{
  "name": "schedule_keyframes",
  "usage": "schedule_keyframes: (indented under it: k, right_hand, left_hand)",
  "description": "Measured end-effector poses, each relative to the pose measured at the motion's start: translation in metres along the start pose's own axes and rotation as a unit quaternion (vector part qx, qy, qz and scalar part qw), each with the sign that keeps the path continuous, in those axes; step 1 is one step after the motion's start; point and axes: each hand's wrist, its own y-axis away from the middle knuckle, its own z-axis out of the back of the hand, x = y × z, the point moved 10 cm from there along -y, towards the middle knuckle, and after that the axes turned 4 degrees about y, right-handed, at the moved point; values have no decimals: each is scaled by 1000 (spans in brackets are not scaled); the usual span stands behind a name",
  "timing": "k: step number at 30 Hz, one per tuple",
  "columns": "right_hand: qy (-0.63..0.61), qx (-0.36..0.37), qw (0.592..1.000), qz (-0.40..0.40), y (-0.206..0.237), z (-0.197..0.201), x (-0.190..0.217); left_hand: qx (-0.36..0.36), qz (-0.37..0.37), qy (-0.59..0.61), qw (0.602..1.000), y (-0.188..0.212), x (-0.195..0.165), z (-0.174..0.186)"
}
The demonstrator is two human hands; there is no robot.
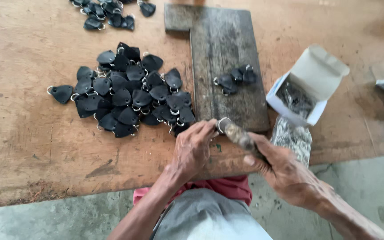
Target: The person attaches metal split rings to black leather keychain tags. They place a tag on a wooden block, insert a ring through the hole using a metal punch, tap it with a hammer, set the finished piece aside, and at the end gather the completed keychains into a pile.
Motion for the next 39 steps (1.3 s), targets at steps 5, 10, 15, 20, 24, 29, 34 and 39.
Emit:
schedule_keyframes:
  k: [5, 10, 15, 20, 24, 29, 34, 39]
  right_hand:
    - [-68, -206, 965, 151, 2, 37, 5]
    - [-24, -230, 973, 28, -37, 22, -44]
    - [62, -330, 933, 133, -48, 23, -29]
    - [65, -302, 947, 86, -64, 15, -37]
    - [88, -322, 938, 92, -66, 20, -33]
    - [3, -316, 928, 198, -56, 10, -11]
    - [-133, -295, 902, 286, -53, 7, 7]
    - [-115, -262, 904, 316, -61, 10, 19]
  left_hand:
    - [-47, 53, 136, 988, -11, 16, 10]
    - [-18, 84, 144, 986, -17, 28, 9]
    - [-2, -21, 29, 999, -24, 7, 8]
    - [35, 6, 0, 999, -25, 18, -3]
    - [54, 4, 121, 991, -15, 17, -7]
    - [15, -90, 128, 988, -5, -17, 14]
    - [39, -65, 164, 984, -19, -23, 13]
    - [47, 104, 158, 981, -32, 12, 15]
